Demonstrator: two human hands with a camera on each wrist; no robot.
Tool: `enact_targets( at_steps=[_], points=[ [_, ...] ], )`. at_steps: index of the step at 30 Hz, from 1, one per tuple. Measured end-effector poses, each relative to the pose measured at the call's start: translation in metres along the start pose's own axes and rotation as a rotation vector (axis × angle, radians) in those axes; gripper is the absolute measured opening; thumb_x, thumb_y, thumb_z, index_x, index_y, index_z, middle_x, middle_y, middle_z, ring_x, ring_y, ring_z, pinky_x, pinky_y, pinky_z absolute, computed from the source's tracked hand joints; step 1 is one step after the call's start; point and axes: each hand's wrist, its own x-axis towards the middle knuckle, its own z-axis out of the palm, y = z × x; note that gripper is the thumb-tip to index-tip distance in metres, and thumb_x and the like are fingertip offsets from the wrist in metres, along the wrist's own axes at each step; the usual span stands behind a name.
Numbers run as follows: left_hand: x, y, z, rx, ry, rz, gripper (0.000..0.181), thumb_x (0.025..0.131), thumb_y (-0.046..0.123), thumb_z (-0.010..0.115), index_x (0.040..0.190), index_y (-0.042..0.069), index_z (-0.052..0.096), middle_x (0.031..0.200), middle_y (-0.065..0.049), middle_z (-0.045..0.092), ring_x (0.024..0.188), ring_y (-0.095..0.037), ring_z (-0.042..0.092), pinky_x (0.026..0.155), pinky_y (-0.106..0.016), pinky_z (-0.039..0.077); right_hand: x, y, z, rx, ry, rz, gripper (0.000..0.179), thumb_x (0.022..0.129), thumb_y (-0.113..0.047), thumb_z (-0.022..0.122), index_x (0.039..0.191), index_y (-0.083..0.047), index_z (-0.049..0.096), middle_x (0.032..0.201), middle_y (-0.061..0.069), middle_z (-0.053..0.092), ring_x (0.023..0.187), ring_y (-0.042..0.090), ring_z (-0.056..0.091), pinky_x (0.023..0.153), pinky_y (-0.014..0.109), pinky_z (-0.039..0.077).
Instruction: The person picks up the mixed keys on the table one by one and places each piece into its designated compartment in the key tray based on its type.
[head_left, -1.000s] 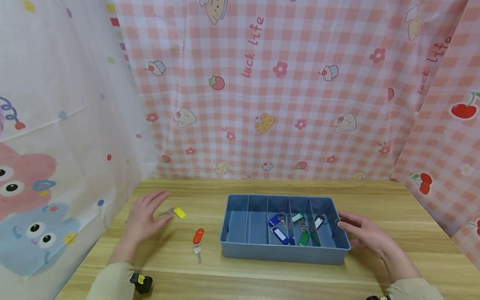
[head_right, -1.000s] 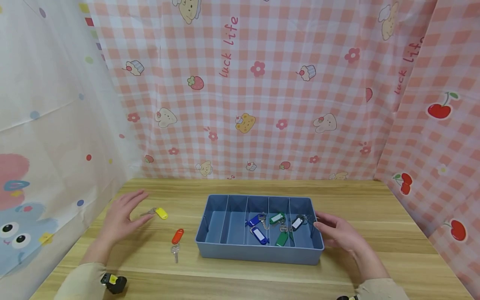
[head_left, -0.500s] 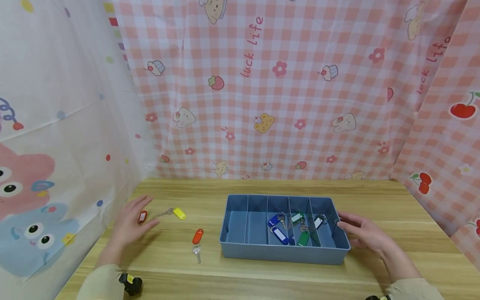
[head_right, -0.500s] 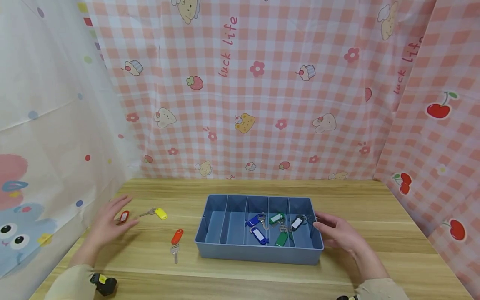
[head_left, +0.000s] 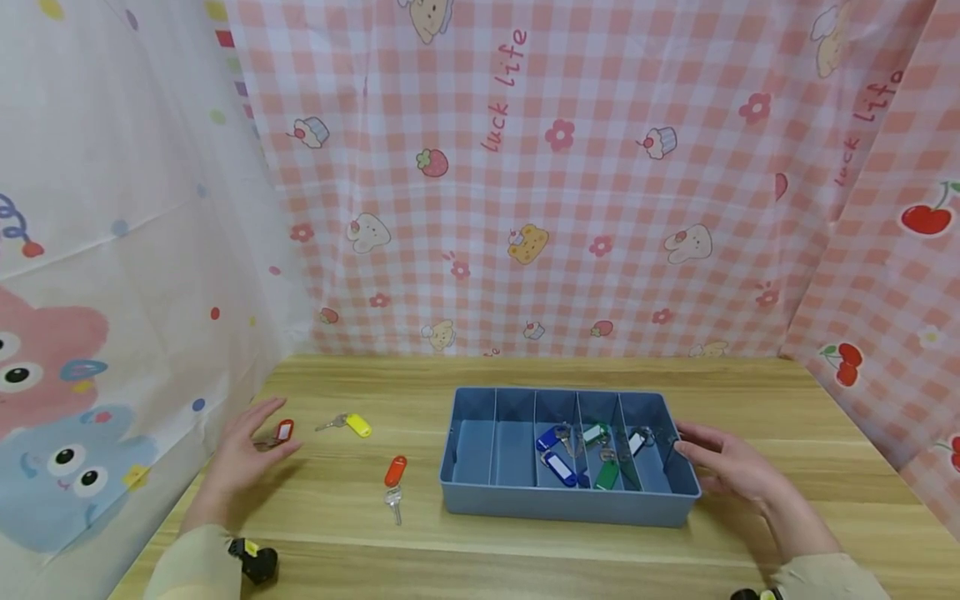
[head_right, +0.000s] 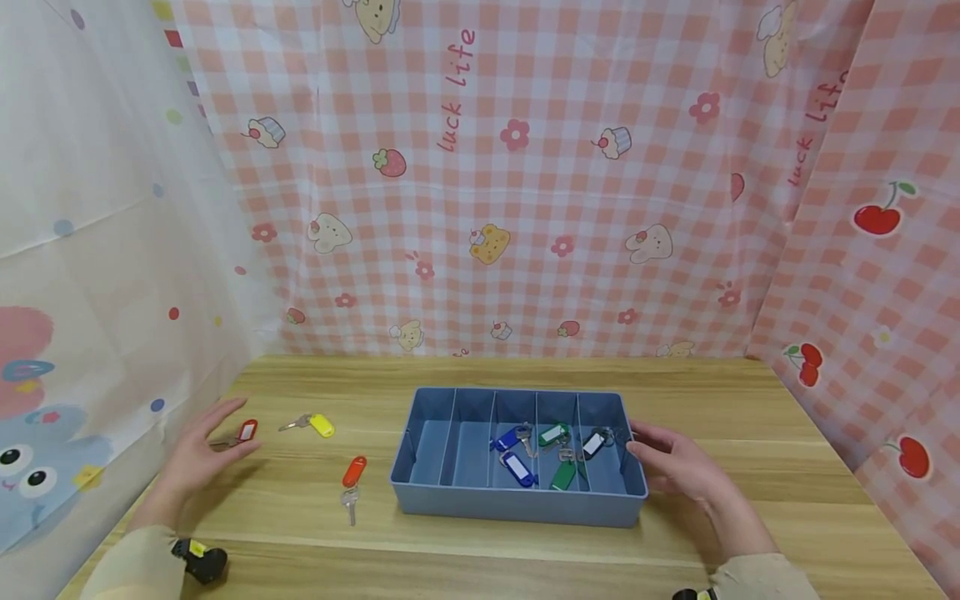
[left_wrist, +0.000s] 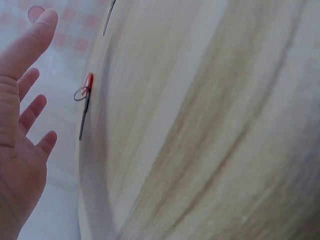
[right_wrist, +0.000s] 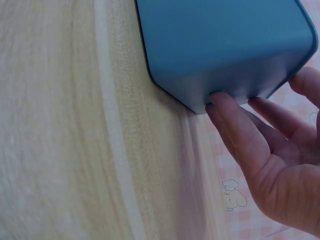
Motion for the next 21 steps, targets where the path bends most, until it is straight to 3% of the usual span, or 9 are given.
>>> enact_targets(
  at_steps=[10,13,17,21],
  points=[
    [-0.003,-0.005,-0.004,-0.151,-0.077,-0.196,0.069,0.081,0.011,0.083,0.139,-0.006,0.050,0.143,-0.033,0.042,0.131,-0.052,0.034,0.103,-0.067,0.027,-0.001,-0.002,0.001,0.007,-0.004,-0.005,0.070,0.104,-0.022,0.054,0.150,0.015,0.017,0.149,0.041,0.023,0.123,0.031,0.052,0.088,0.042,0.054],
    [-0.005,-0.007,-0.003,-0.165,-0.092,-0.254,0.069,0.083,0.013,0.082,0.141,-0.005,0.049,0.143,-0.031,0.044,0.128,-0.046,0.041,0.104,-0.052,0.037,-0.001,-0.002,0.001,0.009,-0.002,-0.004,0.070,0.104,-0.023,0.054,0.150,0.015,0.017,0.149,0.041,0.024,0.123,0.031,0.052,0.088,0.042,0.054],
    [-0.006,-0.010,-0.002,-0.174,-0.091,-0.299,0.066,0.084,0.014,0.081,0.139,-0.005,0.051,0.141,-0.028,0.047,0.112,-0.025,0.059,0.087,-0.018,0.045,-0.002,-0.003,0.001,0.006,0.004,-0.003,0.069,0.104,-0.023,0.054,0.150,0.015,0.018,0.149,0.040,0.024,0.123,0.032,0.052,0.088,0.043,0.054],
    [-0.006,-0.011,-0.001,-0.193,-0.071,-0.310,0.060,0.083,0.009,0.081,0.134,-0.009,0.054,0.132,-0.032,0.053,0.098,-0.011,0.063,0.078,-0.010,0.044,-0.002,-0.003,0.001,0.008,0.005,-0.008,0.068,0.104,-0.021,0.054,0.150,0.014,0.019,0.149,0.040,0.024,0.123,0.032,0.052,0.088,0.043,0.054]
  ],
)
